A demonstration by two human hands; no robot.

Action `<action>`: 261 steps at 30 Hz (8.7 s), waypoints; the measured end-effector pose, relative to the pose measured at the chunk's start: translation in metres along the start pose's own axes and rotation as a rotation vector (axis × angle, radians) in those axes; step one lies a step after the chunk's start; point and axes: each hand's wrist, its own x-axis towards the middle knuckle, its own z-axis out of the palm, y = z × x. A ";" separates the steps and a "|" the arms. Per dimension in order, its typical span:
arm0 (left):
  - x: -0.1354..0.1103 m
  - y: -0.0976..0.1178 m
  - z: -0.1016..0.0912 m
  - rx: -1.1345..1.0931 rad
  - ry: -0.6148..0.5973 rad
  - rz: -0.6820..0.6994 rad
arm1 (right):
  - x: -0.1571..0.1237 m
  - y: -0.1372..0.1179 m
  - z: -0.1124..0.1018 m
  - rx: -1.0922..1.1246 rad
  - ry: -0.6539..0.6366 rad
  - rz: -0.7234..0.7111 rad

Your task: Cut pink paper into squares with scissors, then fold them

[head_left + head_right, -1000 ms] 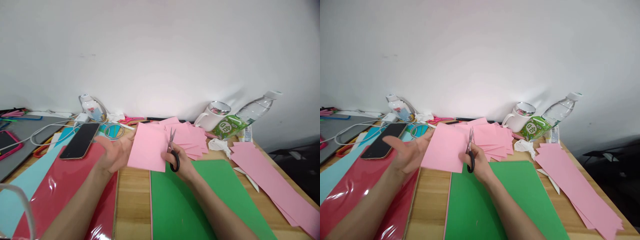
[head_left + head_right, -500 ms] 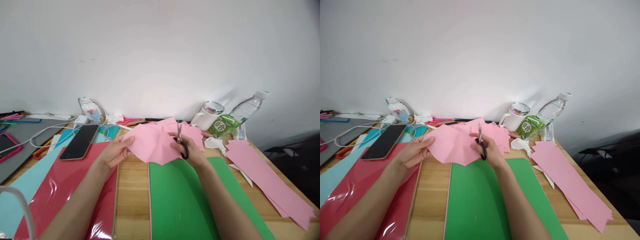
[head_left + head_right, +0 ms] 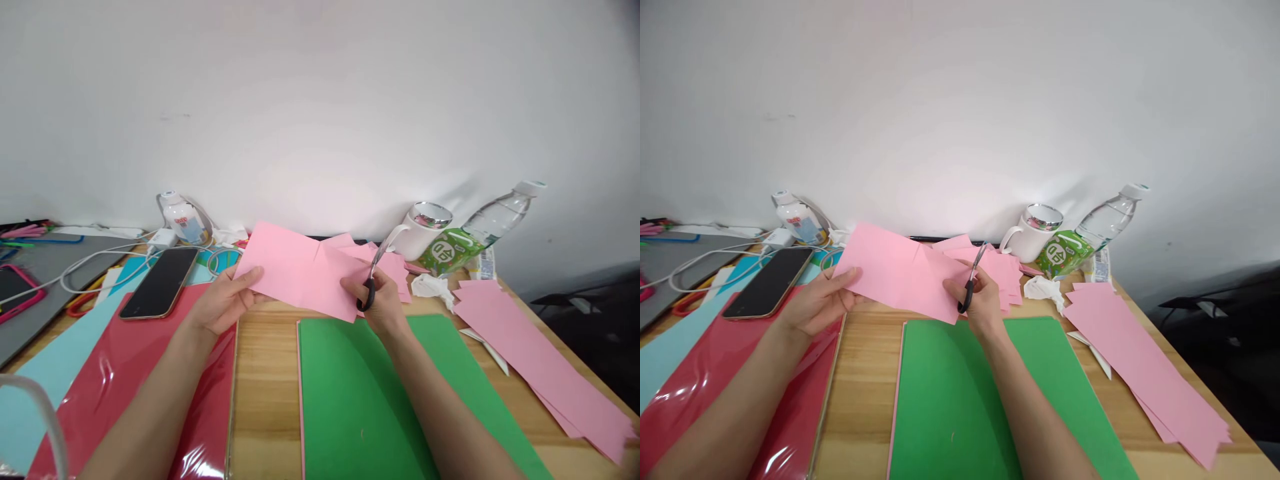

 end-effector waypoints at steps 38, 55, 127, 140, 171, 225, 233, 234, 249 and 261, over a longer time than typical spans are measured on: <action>0.005 -0.009 -0.002 0.164 0.083 0.139 | 0.007 -0.007 -0.013 -0.081 0.025 -0.011; -0.003 -0.014 0.017 0.283 0.183 0.161 | -0.031 0.002 0.035 -0.055 -0.554 0.206; -0.005 -0.016 0.015 0.343 0.190 0.177 | -0.031 0.003 0.036 -0.051 -0.510 0.253; -0.005 -0.016 0.013 0.345 0.175 0.178 | -0.031 0.004 0.036 -0.050 -0.507 0.255; -0.003 -0.018 0.011 0.342 0.215 0.216 | -0.031 0.006 0.036 -0.055 -0.497 0.258; -0.003 -0.019 0.008 0.355 0.197 0.187 | -0.031 0.006 0.036 -0.107 -0.496 0.226; -0.002 -0.021 0.003 0.381 0.201 0.198 | -0.031 0.005 0.039 -0.123 -0.471 0.213; -0.002 -0.021 0.004 0.372 0.199 0.192 | -0.031 0.006 0.039 -0.122 -0.467 0.209; -0.003 -0.020 0.007 0.374 0.149 0.156 | -0.031 0.009 0.037 -0.127 -0.439 0.225; -0.003 -0.020 0.007 0.395 0.172 0.154 | -0.032 0.003 0.039 -0.089 -0.442 0.261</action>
